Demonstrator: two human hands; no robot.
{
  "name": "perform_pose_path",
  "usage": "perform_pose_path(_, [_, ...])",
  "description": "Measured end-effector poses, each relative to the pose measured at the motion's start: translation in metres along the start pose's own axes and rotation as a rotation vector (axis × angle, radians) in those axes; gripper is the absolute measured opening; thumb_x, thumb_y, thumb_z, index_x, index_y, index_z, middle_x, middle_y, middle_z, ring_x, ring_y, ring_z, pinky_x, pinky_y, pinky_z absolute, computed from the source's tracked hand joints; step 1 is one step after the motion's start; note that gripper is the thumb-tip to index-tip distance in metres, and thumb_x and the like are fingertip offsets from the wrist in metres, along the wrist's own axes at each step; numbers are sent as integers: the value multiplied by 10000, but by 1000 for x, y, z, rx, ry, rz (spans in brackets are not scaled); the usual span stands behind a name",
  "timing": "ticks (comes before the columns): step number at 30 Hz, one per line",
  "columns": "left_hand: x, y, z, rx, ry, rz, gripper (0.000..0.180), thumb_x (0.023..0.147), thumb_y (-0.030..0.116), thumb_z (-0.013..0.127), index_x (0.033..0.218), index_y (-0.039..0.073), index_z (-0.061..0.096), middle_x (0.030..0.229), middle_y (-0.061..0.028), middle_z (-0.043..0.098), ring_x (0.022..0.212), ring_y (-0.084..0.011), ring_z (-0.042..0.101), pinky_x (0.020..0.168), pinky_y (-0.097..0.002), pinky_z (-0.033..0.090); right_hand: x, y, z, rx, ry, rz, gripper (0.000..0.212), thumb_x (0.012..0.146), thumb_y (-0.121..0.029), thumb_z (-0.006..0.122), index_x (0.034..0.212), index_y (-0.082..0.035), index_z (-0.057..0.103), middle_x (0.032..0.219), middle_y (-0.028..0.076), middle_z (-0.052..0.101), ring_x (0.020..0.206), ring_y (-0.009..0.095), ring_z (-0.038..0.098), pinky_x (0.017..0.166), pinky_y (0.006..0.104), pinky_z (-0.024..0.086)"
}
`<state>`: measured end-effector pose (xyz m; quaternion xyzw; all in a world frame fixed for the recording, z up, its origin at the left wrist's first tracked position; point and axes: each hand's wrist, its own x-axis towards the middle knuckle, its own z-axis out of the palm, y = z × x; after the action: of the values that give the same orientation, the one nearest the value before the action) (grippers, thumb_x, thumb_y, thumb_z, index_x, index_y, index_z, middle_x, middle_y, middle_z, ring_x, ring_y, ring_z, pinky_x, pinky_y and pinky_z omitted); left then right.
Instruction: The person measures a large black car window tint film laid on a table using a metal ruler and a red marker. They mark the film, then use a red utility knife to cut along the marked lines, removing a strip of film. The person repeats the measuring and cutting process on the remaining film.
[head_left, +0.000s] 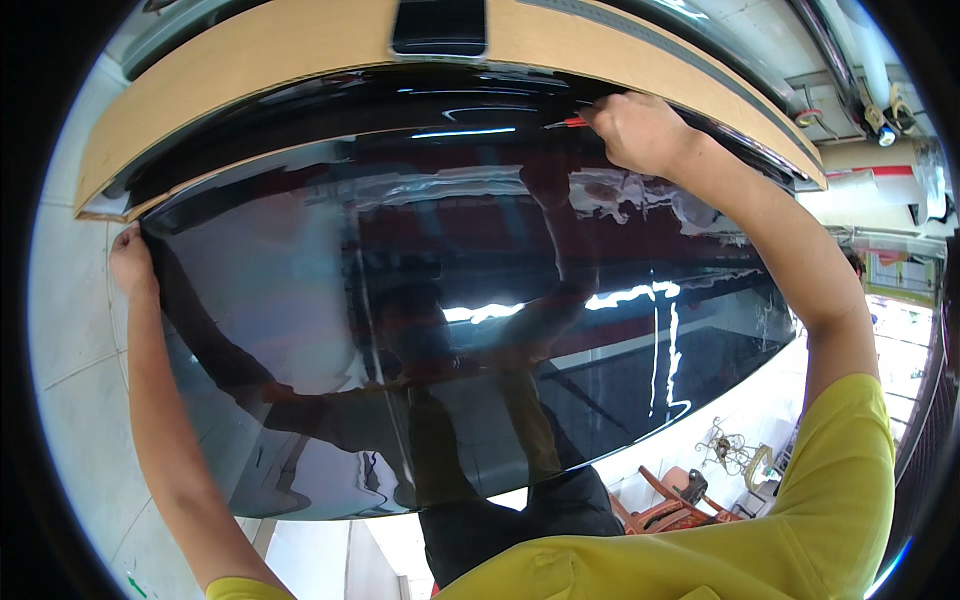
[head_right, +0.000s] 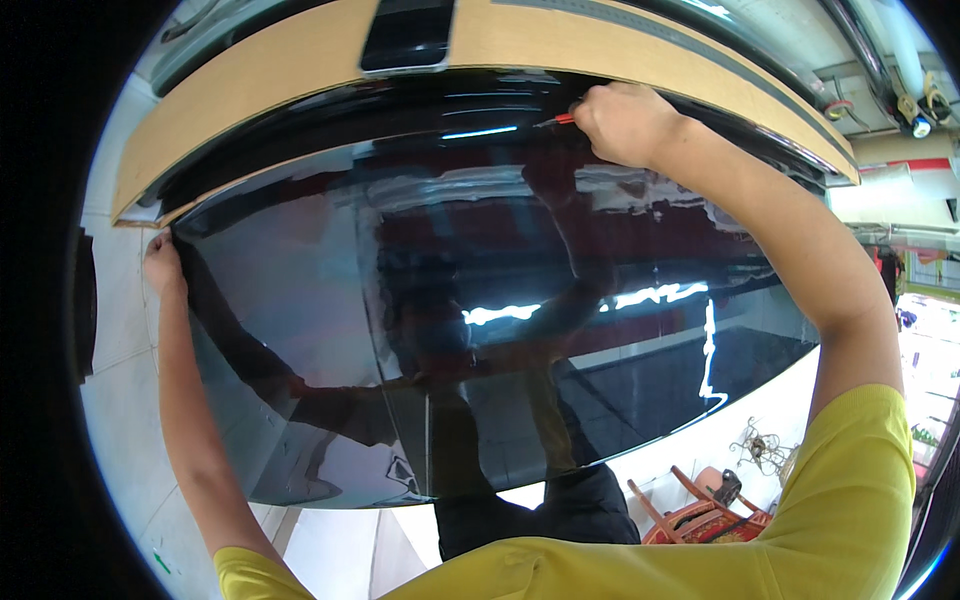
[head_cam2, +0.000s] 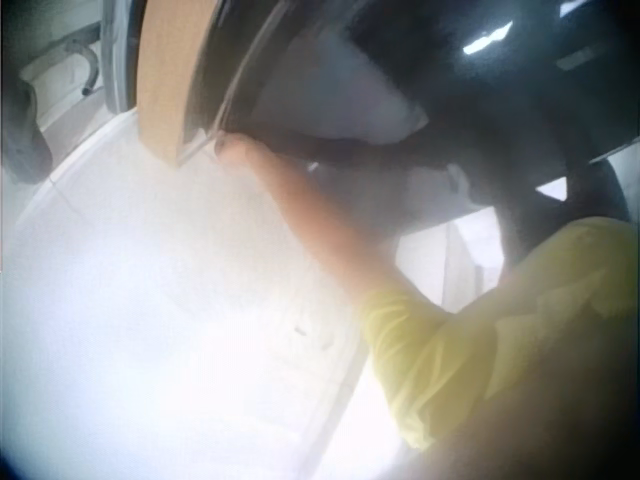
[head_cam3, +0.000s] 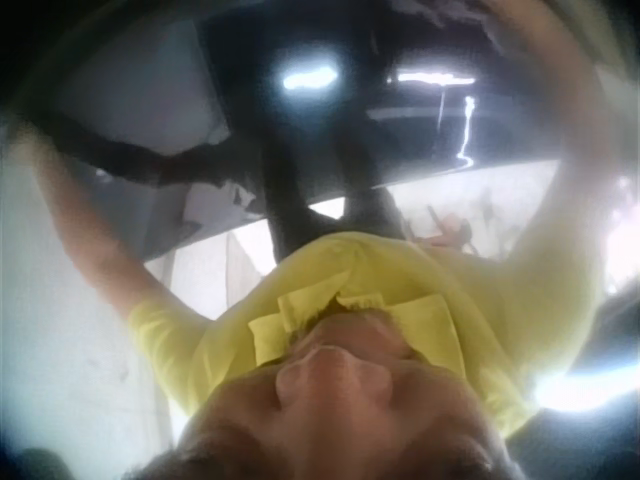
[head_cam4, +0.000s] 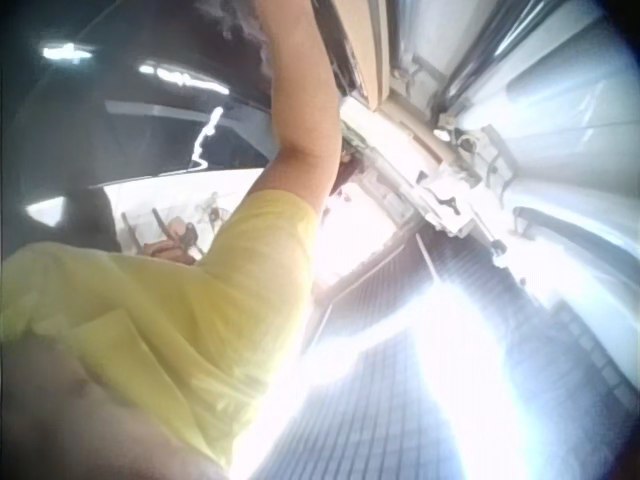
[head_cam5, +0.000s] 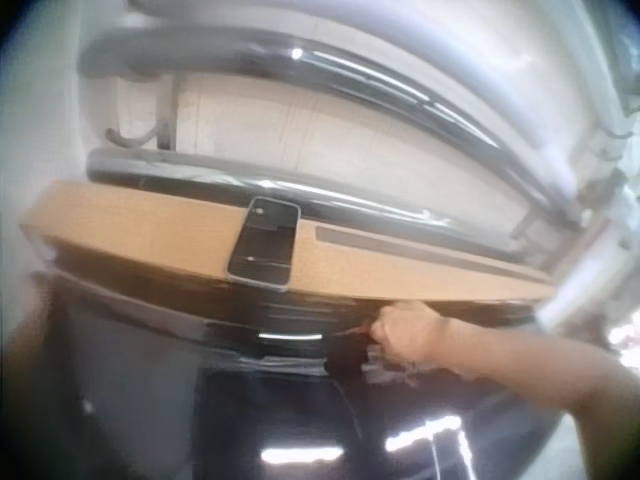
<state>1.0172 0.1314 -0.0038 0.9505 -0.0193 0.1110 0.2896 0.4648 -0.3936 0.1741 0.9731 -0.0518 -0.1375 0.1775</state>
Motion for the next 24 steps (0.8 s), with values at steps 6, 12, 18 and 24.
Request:
perform_pose_path(6, [20, -21, 8, 15, -9, 26, 422, 1001, 422, 734, 1120, 24, 805, 1039, -148, 803, 970, -274, 739, 889, -391, 541, -36, 34, 26, -24, -12, 20, 148, 820, -91, 664, 899, -28, 772, 906, 193, 765, 932, 388, 764, 876, 471, 611])
perform_pose_path(12, [36, -34, 13, 83, 28, 54, 437, 999, 427, 740, 1167, 29, 805, 1042, -119, 806, 953, -245, 733, 884, -373, 539, -60, 58, 41, -62, -58, 65, 160, 834, -99, 663, 930, -30, 772, 921, 189, 767, 939, 385, 766, 863, 479, 614])
perform_pose_path(18, [34, -33, 10, 31, 19, 43, 434, 1002, 425, 734, 1175, 33, 804, 1075, -113, 807, 973, -237, 733, 896, -371, 536, -76, 73, 51, -79, -109, 99, 176, 859, -112, 646, 954, -33, 770, 959, 195, 766, 957, 383, 764, 864, 475, 613])
perform_pose_path(24, [30, -29, 6, 39, -13, 18, 422, 1005, 417, 730, 1175, 38, 806, 1089, -112, 809, 980, -235, 734, 899, -371, 534, -85, 77, 55, -100, -119, 124, 165, 872, -122, 646, 937, -38, 772, 981, 196, 764, 956, 380, 763, 855, 472, 614])
